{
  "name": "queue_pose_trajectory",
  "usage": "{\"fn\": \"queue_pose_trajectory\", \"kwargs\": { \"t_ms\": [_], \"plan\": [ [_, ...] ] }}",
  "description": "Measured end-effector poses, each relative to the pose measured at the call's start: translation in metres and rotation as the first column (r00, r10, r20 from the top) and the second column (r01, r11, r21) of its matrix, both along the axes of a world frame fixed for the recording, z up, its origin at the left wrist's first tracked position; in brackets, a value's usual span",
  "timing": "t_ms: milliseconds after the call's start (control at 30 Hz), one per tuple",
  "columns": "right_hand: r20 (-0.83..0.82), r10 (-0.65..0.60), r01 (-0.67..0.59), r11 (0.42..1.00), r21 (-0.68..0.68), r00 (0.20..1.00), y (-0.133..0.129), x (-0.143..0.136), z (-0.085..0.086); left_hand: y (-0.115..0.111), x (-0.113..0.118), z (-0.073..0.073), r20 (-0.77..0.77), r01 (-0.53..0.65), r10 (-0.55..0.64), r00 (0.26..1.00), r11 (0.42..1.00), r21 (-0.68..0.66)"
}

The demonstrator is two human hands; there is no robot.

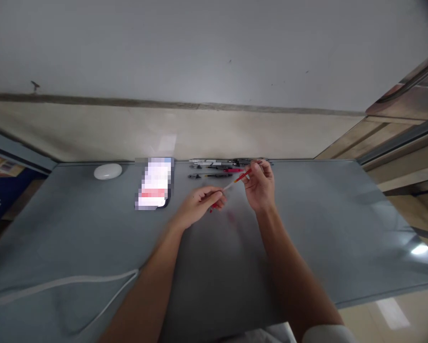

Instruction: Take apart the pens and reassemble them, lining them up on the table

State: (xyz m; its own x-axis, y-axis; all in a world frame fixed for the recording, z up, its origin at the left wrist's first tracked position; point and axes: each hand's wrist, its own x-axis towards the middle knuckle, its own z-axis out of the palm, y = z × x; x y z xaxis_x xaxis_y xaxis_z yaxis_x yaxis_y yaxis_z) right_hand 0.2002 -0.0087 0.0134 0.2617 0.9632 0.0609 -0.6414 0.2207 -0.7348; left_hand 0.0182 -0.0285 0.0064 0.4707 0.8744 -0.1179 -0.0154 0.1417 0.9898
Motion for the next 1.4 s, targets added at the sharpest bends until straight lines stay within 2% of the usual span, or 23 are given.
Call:
{"fn": "queue_pose_trajectory", "kwargs": {
  "t_ms": [133, 267, 400, 567, 867, 1400],
  "plan": [
    [-0.028, 0.011, -0.012, 1.000, -0.022, 1.000, 0.002, 0.004, -0.004, 0.003, -0.003, -0.006, 0.115, -0.087, 0.097, 0.989, 0.992, -0.087],
    [0.028, 0.140, -0.135, 0.982, -0.134, 0.990, -0.002, 0.009, -0.014, 0.005, 0.000, -0.010, 0.261, -0.171, 0.231, 0.937, 0.957, -0.233],
    [0.094, 0.270, -0.244, 0.945, -0.219, 0.958, -0.005, 0.015, -0.022, 0.006, 0.002, -0.011, 0.335, -0.179, 0.297, 0.895, 0.923, -0.341],
    [0.095, 0.354, -0.320, 0.911, -0.262, 0.930, -0.003, 0.020, -0.028, 0.007, 0.000, -0.010, 0.399, -0.168, 0.343, 0.851, 0.896, -0.412],
    [0.088, 0.387, -0.355, 0.900, -0.252, 0.918, 0.001, 0.019, -0.028, 0.009, 0.000, -0.010, 0.410, -0.165, 0.359, 0.839, 0.885, -0.436],
    [0.102, 0.353, -0.333, 0.927, -0.173, 0.930, -0.001, 0.020, -0.029, 0.009, 0.001, -0.011, 0.379, -0.177, 0.342, 0.860, 0.897, -0.406]
  ]
}}
